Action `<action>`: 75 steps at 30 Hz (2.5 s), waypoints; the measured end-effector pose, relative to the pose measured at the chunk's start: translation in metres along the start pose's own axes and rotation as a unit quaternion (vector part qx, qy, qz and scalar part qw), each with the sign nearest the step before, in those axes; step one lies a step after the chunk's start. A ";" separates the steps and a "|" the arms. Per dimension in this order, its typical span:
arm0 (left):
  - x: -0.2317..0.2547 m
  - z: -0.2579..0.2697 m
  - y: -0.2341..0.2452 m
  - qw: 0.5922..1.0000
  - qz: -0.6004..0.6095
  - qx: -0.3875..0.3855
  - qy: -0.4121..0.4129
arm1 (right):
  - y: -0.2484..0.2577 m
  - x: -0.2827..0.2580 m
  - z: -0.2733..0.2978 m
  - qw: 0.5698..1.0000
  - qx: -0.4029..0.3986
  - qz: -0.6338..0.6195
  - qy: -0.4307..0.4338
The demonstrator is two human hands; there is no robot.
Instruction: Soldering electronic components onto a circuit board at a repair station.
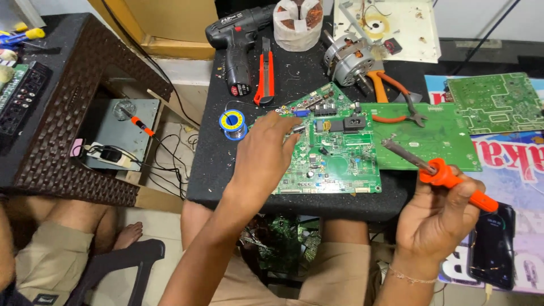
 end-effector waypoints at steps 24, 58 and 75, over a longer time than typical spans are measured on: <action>0.011 0.063 0.015 0.805 0.568 0.002 0.171 | -0.004 -0.002 0.001 0.999 -0.027 0.035 0.022; 0.000 0.074 -0.003 0.633 0.744 -0.020 0.212 | -0.002 0.001 0.000 0.998 -0.025 0.057 0.019; -0.014 0.080 -0.011 0.608 0.761 -0.025 0.224 | 0.001 0.002 0.000 0.997 -0.022 0.068 0.025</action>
Point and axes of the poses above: each hand's wrist, its own z-axis away from the middle knuckle, its own y-axis out of the back of the hand, x = y × z, the point moved 2 cm from there along -z, towards the middle knuckle, and after that the axes turned 12 degrees about z, right-handed, at the moved point
